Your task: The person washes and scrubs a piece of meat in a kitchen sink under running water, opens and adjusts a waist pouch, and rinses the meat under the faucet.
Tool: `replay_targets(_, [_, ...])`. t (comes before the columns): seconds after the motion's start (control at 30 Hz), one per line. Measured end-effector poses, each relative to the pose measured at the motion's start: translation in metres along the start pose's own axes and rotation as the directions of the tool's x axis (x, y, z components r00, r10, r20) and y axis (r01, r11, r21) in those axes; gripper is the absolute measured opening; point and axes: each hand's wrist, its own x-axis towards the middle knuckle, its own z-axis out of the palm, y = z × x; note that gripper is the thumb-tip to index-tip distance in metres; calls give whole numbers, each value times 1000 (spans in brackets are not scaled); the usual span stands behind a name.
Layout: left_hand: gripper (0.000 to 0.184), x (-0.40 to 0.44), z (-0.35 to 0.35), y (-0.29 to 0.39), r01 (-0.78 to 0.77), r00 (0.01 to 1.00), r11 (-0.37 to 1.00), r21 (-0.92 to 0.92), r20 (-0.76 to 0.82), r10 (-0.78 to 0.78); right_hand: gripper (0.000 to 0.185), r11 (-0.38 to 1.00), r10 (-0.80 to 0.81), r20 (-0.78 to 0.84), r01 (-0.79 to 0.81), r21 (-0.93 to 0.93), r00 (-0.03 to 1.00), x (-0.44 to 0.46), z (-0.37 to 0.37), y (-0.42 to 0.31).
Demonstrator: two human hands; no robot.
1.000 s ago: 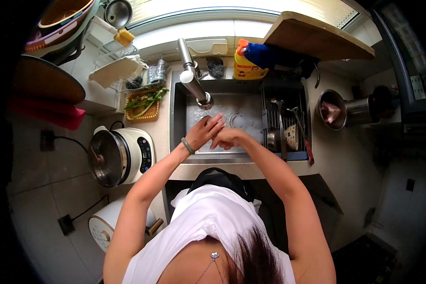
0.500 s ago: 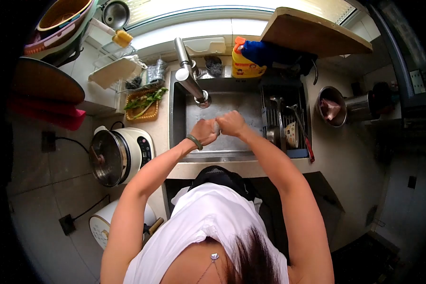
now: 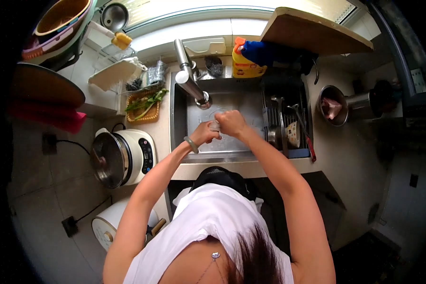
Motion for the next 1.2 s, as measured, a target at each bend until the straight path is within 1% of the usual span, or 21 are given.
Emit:
replay_targets(0.07, [35,-15,-4,14,-143,987,984,111,-64,150,17,993,91,56,-95,73,994,-7,-10,-8])
replay_targets(0.13, [53,-23,-11,14,-97,995,991,87,3,97,18,897,268,96,-285,337,959,-13,-14,-10])
replay_targets(0.17, [61,-28,-12,19,-199,977,978,63,-68,204,13,783,236,53,-222,582,970,-11,-21,-13])
replay_targets(0.2, [69,-31,-15,24,-300,942,953,46,-140,304,13,786,234,46,-217,578,971,-11,-30,-14])
replay_targets(0.27, [81,-30,-24,31,-198,980,976,88,19,197,14,143,222,572,-607,782,790,-15,-56,-20])
replay_targets(0.3, [86,-27,-21,29,-249,960,961,-122,99,262,23,-68,147,585,-582,811,798,-18,-63,-28])
replay_targets(0.33, [91,-24,-19,27,-268,928,905,-330,164,335,23,-68,152,580,-577,814,800,-20,-68,-36])
replay_targets(0.4, [99,-37,-15,73,-281,864,850,-446,268,426,31,-432,-267,610,-659,616,746,-22,-80,-48])
replay_targets(0.47, [85,-46,-13,103,-25,654,586,-810,430,622,36,-484,-475,530,-712,509,702,-23,-97,-66])
replay_targets(0.6, [44,-56,-7,126,-228,777,704,-673,310,548,36,-632,-524,452,-685,361,722,-25,-101,-75])
replay_targets(0.67, [18,-61,3,131,-406,894,841,-357,37,447,30,-633,-363,546,-630,449,755,-22,-97,-76])
replay_targets(0.77, [20,-46,20,106,-441,883,895,-68,-211,419,14,-579,374,639,-370,727,672,-15,-83,-94])
replay_targets(0.8, [21,-41,27,93,-410,756,811,418,-341,558,14,-137,643,219,-171,976,734,-10,-47,-98])
replay_targets(0.83, [21,-37,36,88,-361,731,803,475,-391,560,8,-345,725,206,87,935,657,-9,-26,-95])
replay_targets(0.87, [22,-35,46,83,-307,702,793,526,-438,562,8,95,729,44,-164,982,684,-16,21,-77])
replay_targets(0.9, [21,-31,53,76,-257,680,767,589,-453,576,9,503,713,-119,-385,774,691,-23,67,-58])
replay_targets(0.93, [21,-29,57,75,-255,681,766,590,-453,575,9,501,713,-118,-384,775,691,-22,79,-54])
replay_targets(1.03, [25,-25,58,80,-181,655,706,684,-452,605,9,211,821,-148,-52,976,551,-14,65,-59])
replay_targets(1.07, [25,-26,52,85,-178,657,707,684,-452,603,13,-24,742,76,-86,996,667,-15,15,-70])
replay_targets(1.13, [29,-30,27,104,-338,829,811,477,-258,497,19,-568,273,560,-338,750,783,-23,-52,-69])
replay_targets(1.2, [39,-49,2,135,-213,967,959,-185,99,234,27,-590,-161,540,-519,619,826,-26,-78,-64])
